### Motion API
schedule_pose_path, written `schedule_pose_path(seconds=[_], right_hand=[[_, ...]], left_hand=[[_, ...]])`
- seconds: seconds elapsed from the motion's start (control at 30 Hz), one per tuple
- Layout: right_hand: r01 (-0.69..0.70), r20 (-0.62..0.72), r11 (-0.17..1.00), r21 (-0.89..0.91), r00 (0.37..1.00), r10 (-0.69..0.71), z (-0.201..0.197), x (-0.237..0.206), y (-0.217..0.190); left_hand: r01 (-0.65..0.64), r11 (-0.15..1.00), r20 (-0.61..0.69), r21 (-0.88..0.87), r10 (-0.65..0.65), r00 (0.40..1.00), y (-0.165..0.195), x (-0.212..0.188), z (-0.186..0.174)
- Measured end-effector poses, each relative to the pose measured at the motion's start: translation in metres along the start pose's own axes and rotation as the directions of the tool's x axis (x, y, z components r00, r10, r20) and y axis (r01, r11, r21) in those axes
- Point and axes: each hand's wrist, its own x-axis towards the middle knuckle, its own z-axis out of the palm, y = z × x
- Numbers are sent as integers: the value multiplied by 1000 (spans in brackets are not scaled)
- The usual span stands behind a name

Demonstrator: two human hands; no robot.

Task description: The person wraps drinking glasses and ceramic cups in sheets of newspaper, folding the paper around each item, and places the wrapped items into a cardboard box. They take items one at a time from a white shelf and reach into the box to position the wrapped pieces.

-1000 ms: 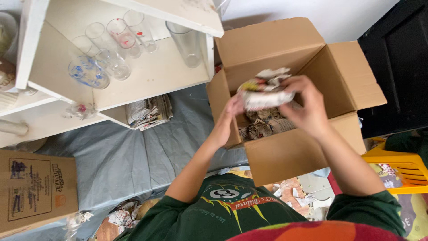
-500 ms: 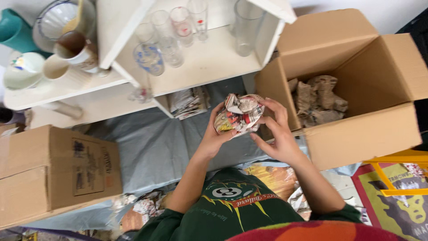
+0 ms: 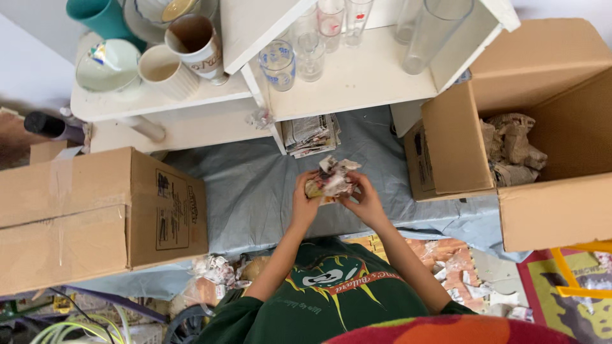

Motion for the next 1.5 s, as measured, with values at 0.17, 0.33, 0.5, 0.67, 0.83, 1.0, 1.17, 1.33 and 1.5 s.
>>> schedule_pose_path(seconds=[0.17, 0.33, 0.5, 0.67, 0.83, 1.0, 1.17, 1.33, 1.5], right_hand=[[-42, -111, 956, -292, 994, 10, 18, 1, 35], [-31, -161, 939, -342, 987, -26, 26, 12, 70], [-82, -269, 907, -413, 963, -35, 32, 21, 94], [-64, -341, 944, -324, 938, -54, 34, 23, 99], [-266, -425, 963, 30, 869, 253, 15, 17, 105], [-440, -299, 679, 588, 662, 688, -16, 5, 113], [-54, -574, 956, -289, 809, -128, -15, -8, 92], [470, 164, 643, -605, 864, -477, 13, 30, 51], [495, 463, 479, -725, 865, -193, 39, 79, 53]], left_hand=[[156, 945, -232, 286, -89, 969, -52, -14, -3], [236, 944, -285, 232, -167, 944, -83, -2, -18], [82, 939, -277, 335, 16, 961, -80, 10, -23], [299, 930, -295, 215, -230, 927, -72, 14, -33], [258, 958, -344, 128, -201, 917, -80, 8, -56], [163, 983, -566, 85, -87, 820, -76, -1, -68], [-51, 796, -313, 603, 295, 903, -26, -12, -46], [-189, 650, 141, 736, 126, 982, -24, 23, -11], [-117, 209, 161, 971, -210, 964, -63, 26, -9]])
